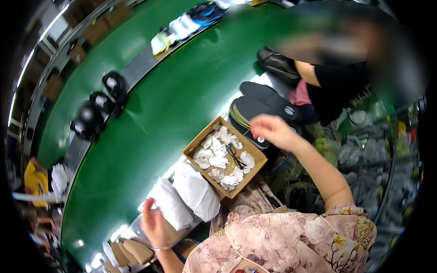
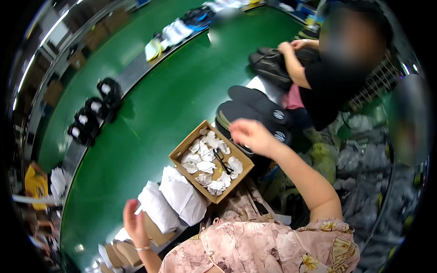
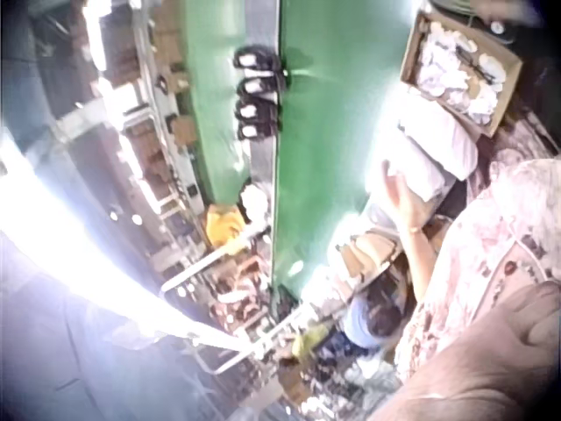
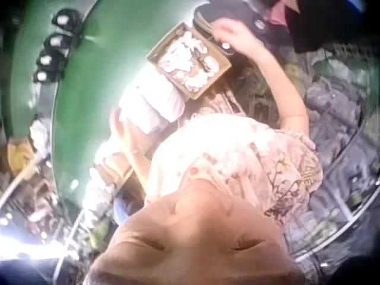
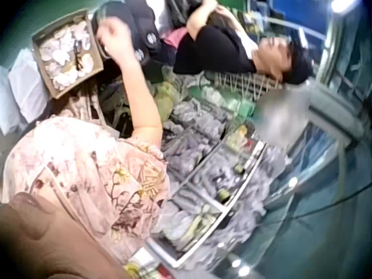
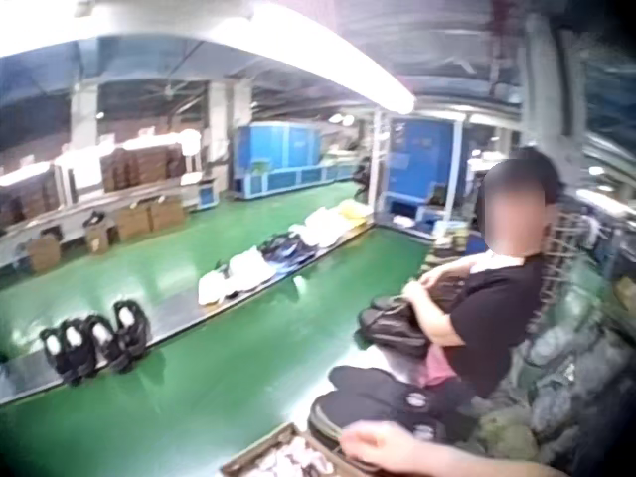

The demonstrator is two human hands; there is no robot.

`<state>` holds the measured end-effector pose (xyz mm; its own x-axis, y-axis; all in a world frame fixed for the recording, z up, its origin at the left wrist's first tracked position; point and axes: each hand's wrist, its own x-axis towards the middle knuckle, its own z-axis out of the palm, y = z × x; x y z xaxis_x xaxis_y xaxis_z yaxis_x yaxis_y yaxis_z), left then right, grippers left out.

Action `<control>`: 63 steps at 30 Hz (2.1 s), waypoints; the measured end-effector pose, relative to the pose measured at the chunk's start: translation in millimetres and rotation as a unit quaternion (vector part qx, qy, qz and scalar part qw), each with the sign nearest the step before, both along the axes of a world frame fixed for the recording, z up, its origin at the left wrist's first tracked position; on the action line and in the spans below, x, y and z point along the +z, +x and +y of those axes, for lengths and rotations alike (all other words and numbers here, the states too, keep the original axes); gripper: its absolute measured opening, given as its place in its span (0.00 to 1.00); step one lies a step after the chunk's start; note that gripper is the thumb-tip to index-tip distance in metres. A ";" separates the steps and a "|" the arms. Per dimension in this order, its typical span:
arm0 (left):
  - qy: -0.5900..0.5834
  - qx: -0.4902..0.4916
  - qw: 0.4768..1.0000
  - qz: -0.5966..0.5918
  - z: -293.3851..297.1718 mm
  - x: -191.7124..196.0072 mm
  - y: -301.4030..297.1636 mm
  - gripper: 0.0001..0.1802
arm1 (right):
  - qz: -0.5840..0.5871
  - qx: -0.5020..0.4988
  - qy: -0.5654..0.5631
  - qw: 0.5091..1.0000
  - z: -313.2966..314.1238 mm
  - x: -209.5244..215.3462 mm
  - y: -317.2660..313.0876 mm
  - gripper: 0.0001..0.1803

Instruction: The person wraps cardboard shoe lasts in white paper, places the wrapped items into black shoes on a conveyor belt, and handles a clear plastic bag.

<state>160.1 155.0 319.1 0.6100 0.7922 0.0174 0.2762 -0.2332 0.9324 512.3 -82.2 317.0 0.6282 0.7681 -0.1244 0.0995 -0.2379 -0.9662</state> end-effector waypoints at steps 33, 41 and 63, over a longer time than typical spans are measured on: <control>-0.085 -0.679 0.671 0.286 -173.7 -137.9 25.1 0.23 | 0.253 -0.651 -0.172 0.694 -223.4 -234.4 -527.1 0.12; -0.011 -0.822 0.525 0.220 -199.9 -160.0 30.1 0.20 | 0.358 -0.801 -0.242 0.413 -164.6 -183.2 -698.4 0.08; -0.048 -0.943 0.298 0.139 -442.8 -102.3 -53.5 0.10 | 0.007 -0.996 -0.059 -0.060 -152.8 -24.1 -918.8 0.08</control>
<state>106.6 -287.7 216.9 -0.0603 -0.9761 -0.2089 -0.1925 -0.1940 0.9619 -406.5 -234.9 292.9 -0.7261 -0.6854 -0.0544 -0.1823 0.2683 -0.9459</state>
